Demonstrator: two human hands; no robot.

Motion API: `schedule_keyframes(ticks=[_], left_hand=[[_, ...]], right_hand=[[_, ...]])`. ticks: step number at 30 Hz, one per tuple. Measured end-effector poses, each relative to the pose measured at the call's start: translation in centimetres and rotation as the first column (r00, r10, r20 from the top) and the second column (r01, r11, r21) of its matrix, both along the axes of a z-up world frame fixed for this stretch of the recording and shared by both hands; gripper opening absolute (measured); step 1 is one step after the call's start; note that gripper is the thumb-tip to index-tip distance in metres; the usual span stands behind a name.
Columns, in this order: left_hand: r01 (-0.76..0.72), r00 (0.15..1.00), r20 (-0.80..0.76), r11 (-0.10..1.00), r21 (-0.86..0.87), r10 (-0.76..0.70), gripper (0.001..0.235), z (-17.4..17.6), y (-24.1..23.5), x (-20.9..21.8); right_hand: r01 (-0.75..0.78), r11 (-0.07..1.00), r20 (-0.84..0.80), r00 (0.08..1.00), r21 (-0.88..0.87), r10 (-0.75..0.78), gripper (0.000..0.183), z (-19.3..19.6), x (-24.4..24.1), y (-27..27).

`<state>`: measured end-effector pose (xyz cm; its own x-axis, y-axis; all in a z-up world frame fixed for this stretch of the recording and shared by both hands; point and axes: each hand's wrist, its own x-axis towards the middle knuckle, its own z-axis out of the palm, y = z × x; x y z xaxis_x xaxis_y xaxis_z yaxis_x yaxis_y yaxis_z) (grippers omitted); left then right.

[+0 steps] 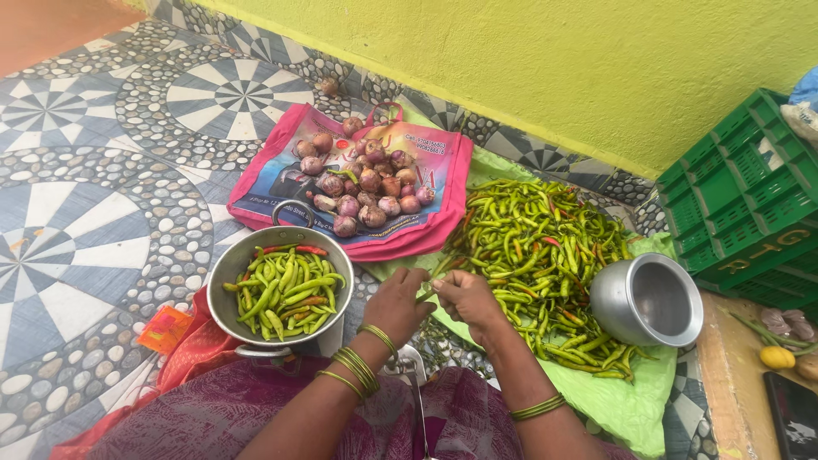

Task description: The person sits on the floor and repeatedly picks green chilies from a large pile, removes the stems by hand, and places the trimmed chilies into a metal pot. A bag of onions and a metal cup are visible nearby.

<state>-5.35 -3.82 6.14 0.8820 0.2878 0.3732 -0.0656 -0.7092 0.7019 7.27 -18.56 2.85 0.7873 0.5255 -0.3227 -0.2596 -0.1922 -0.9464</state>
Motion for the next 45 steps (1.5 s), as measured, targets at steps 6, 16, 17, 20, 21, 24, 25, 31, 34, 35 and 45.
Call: schedule_keyframes(ticks=[6,16,17,20,21,24,25,31,34,35,45], left_hand=[[0.124,0.828,-0.514,0.967,-0.224,-0.225,0.030,-0.5,0.6,1.2],[-0.444,0.805,-0.221,0.312,-0.840,0.551,0.030,-5.5,8.3,3.8],[-0.412,0.734,-0.277,0.082,-0.907,0.621,0.032,-5.7,9.7,3.9],[-0.283,0.625,-0.473,-0.384,-0.879,0.621,0.043,-5.9,12.0,4.0],[-0.251,0.624,-0.512,-0.470,-0.846,0.590,0.047,-5.9,12.2,4.0],[-0.232,0.625,-0.528,-0.510,-0.829,0.575,0.060,-6.0,11.3,4.8],[-0.253,0.622,-0.521,-0.480,-0.840,0.585,0.064,-6.0,10.8,5.1],[-0.271,0.858,-0.279,-0.082,-0.959,0.432,0.041,-7.1,8.8,6.2],[-0.275,0.955,-0.278,-0.042,-0.961,0.103,0.020,-8.0,7.3,5.9],[-0.298,0.954,-0.298,0.010,-0.954,0.027,0.022,-8.3,6.7,5.9],[-0.186,0.960,-0.263,0.476,-0.859,-0.099,0.027,-8.8,0.3,4.5]], right_hand=[[0.217,0.896,0.809,0.546,-0.387,0.217,0.022,0.0,-1.4,1.5],[0.224,0.625,0.623,0.560,-0.748,0.545,0.013,-3.9,-1.3,2.8],[0.272,0.663,0.689,0.512,-0.697,0.514,0.012,-4.6,-0.3,3.1],[0.343,0.731,0.802,0.352,-0.590,0.483,0.019,-6.4,2.5,4.5],[0.351,0.747,0.824,0.299,-0.564,0.482,0.023,-7.1,3.0,5.0],[0.428,0.658,0.783,0.291,-0.620,0.549,0.017,-9.0,3.9,5.7],[0.428,0.659,0.785,0.306,-0.619,0.538,0.015,-9.4,4.0,5.5],[0.242,0.828,0.814,0.452,-0.506,0.365,0.016,-7.2,5.0,4.4],[-0.047,0.878,0.709,0.571,-0.476,0.414,0.020,-3.8,4.5,5.2],[-0.123,0.852,0.668,0.569,-0.509,0.480,0.021,-2.7,3.9,5.5],[-0.117,0.820,0.639,0.570,-0.560,0.517,0.016,3.4,-4.5,-1.2]])
